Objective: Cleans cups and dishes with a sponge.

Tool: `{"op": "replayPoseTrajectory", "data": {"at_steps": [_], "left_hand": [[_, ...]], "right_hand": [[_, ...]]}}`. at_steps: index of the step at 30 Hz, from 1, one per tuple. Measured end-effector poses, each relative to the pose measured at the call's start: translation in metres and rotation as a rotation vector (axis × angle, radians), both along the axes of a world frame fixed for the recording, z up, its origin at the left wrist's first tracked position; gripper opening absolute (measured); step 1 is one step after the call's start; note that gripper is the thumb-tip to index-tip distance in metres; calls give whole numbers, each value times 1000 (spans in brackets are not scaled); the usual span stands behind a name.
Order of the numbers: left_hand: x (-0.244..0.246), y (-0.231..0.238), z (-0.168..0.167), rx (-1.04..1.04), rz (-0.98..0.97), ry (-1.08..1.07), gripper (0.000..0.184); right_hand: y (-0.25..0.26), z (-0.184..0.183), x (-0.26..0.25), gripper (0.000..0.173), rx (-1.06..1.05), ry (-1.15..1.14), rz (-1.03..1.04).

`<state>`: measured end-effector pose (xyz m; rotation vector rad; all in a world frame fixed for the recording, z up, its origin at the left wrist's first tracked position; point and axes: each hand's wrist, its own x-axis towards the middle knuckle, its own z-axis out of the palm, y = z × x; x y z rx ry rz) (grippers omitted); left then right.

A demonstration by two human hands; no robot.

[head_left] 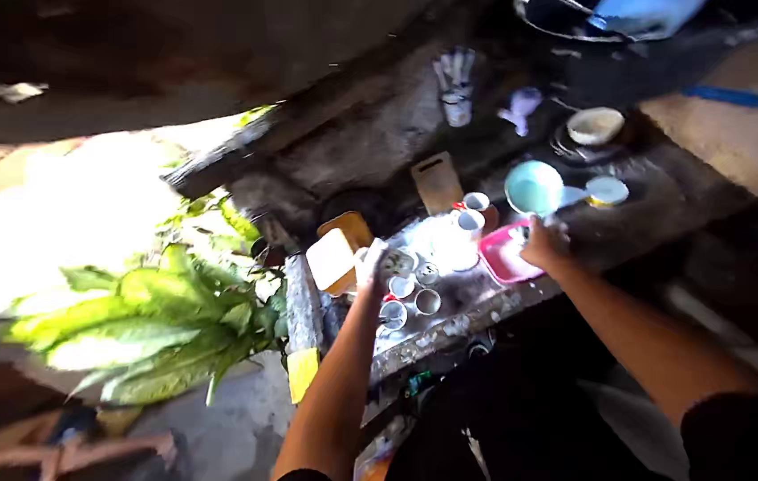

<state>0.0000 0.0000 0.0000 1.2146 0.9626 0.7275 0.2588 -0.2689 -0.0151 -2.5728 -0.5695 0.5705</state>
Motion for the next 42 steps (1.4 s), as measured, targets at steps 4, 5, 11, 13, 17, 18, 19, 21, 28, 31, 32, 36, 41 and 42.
{"op": "replayPoseTrajectory", "data": {"at_steps": [4, 5, 11, 13, 17, 18, 19, 21, 28, 31, 32, 36, 41, 42], "left_hand": [[16, 37, -14, 228, -197, 280, 90], [21, 42, -15, 301, -238, 360, 85], [63, 73, -35, 722, -317, 891, 92], [76, 84, -48, 759, -334, 1054, 87], [90, 95, -86, 709, -342, 1281, 83], [92, 100, -96, 701, -335, 1317, 82], [94, 105, -104, 687, -325, 1343, 83], [98, 110, -111, 650, -308, 1379, 86], [154, 78, -87, 792, -441, 1617, 93], [207, 37, -87, 955, -812, 1267, 85], [223, 26, -97, 970, -939, 1188, 86], [266, 8, -122, 999, -1137, 1209, 79], [254, 10, -102, 708, -1226, 1047, 49], [249, 8, -91, 644, -1189, 959, 46]], "right_hand": [[-7, -53, 27, 95, 148, -158, 103], [-8, -62, 31, 96, 140, -172, 127], [-4, -74, 32, 43, -57, -132, 233], [-1, -78, 32, 32, -183, 54, 301], [-2, -87, 29, 37, -290, 281, 309], [1, -92, 30, 40, -298, 259, 279], [5, -97, 32, 43, -307, 238, 252], [15, -109, 39, 41, -343, 188, 244], [30, -124, 75, 27, -265, 388, 482], [30, -120, 76, 32, -202, 287, 530], [32, -120, 68, 34, -198, 282, 504], [40, -128, 65, 37, -263, 595, 608], [31, -131, 80, 33, 64, 681, 484], [30, -123, 80, 33, 83, 613, 473]]}}
